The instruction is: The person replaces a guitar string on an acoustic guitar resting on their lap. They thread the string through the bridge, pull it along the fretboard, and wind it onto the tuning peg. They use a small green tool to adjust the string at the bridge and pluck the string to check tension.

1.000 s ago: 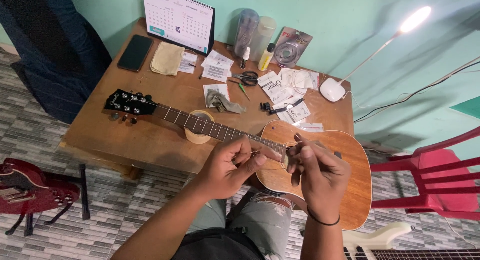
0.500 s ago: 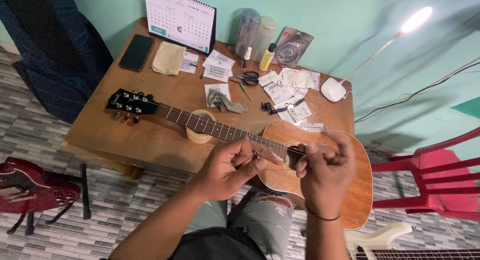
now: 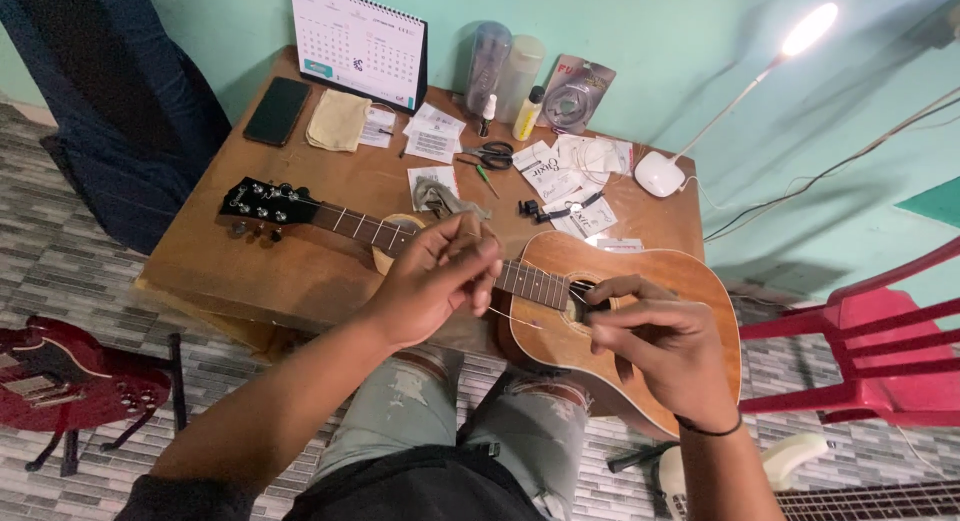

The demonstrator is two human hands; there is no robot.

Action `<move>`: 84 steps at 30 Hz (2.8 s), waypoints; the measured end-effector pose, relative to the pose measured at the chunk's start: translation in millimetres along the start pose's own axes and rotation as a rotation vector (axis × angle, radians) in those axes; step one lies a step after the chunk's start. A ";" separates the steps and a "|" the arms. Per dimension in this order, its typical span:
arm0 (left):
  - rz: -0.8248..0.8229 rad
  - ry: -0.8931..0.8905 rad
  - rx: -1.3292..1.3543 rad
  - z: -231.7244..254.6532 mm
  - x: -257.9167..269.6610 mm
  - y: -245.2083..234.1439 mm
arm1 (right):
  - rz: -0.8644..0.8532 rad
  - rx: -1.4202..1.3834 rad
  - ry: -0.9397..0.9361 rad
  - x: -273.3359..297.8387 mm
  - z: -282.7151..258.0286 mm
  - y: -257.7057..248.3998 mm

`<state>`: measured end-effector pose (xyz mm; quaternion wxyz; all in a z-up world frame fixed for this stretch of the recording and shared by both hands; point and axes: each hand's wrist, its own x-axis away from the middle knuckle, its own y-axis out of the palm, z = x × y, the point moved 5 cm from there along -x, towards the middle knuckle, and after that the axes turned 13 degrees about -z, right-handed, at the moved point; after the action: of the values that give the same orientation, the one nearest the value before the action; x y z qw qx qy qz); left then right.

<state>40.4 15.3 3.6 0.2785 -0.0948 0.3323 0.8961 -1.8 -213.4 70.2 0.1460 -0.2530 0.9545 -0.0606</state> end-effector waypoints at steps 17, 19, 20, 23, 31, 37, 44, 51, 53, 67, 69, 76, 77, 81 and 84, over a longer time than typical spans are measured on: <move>-0.143 -0.005 -0.067 26.9 69.9 57.4 | 0.354 0.448 -0.231 57.0 -4.4 44.8; -0.136 0.022 -0.116 34.3 73.9 58.5 | 0.304 0.474 -0.229 58.5 -7.4 50.5; -0.106 0.032 -0.179 39.0 75.8 59.9 | 0.254 0.486 -0.210 58.0 -12.1 56.0; -0.071 0.066 -0.304 46.6 80.5 65.7 | 0.248 0.557 -0.181 54.3 -29.1 70.6; -0.005 0.177 -0.672 61.2 86.7 85.5 | 0.530 0.719 -0.257 60.5 -30.1 82.9; 0.026 0.294 -0.834 63.5 86.4 91.4 | 0.724 0.489 -0.294 67.0 -22.6 77.9; 0.256 0.475 -1.168 62.1 88.0 87.4 | 0.440 0.092 -0.095 49.6 -20.6 81.7; 0.322 0.209 -0.997 55.6 85.8 68.4 | 0.057 0.201 0.014 42.6 -5.0 71.2; 0.285 0.085 -0.826 58.8 85.0 69.3 | 0.108 0.168 0.050 44.0 7.1 64.2; 0.076 0.107 -0.026 19.8 82.6 16.3 | 0.441 -0.483 -0.133 40.0 25.8 44.9; 0.201 0.086 -0.078 16.8 84.6 13.2 | 0.447 -0.482 -0.140 40.0 27.5 45.2; 0.312 0.126 -0.115 14.1 78.2 13.0 | 0.426 -0.448 -0.155 36.5 30.5 63.7; 0.325 0.136 -0.180 12.8 79.2 13.6 | 0.432 -0.433 -0.151 35.0 26.6 68.1; 0.253 0.291 -0.457 23.0 86.5 31.9 | 0.459 -0.381 -0.151 32.5 29.1 74.9; 0.227 0.279 -0.457 30.1 88.7 54.9 | 0.491 -0.401 -0.126 31.9 35.4 79.0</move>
<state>-63.4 39.3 24.9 0.0996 -0.2398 0.1653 0.9515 -54.0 -162.6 13.7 0.1621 -0.0423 0.9690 0.1816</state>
